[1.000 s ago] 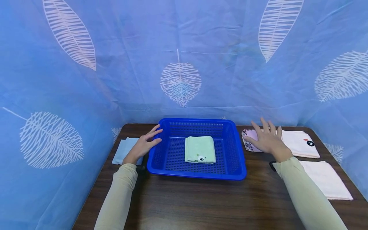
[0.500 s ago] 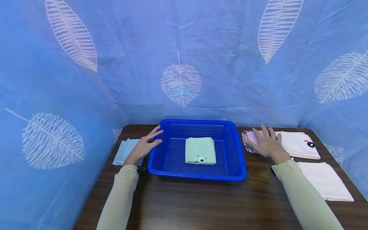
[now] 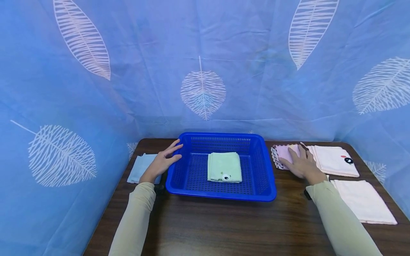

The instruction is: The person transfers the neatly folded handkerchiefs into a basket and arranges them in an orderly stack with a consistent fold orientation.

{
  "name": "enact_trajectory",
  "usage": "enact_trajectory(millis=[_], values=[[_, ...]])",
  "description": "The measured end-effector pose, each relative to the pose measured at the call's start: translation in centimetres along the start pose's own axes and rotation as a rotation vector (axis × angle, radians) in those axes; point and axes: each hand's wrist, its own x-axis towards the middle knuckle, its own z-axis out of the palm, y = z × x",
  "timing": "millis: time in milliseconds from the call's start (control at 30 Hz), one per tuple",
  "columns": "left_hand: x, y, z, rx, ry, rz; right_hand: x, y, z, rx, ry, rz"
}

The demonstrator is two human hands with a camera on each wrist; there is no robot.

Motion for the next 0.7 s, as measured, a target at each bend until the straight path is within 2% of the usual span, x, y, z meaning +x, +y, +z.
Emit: enact_trajectory(millis=[267, 700], values=[[0.16, -0.09, 0.0, 0.001, 0.002, -0.002, -0.04, 0.38, 0.17, 0.012, -0.021, 0.01], [0.23, -0.28, 0.12, -0.01, 0.015, -0.008, 0.34, 0.79, 0.86, 0.054, 0.018, 0.031]])
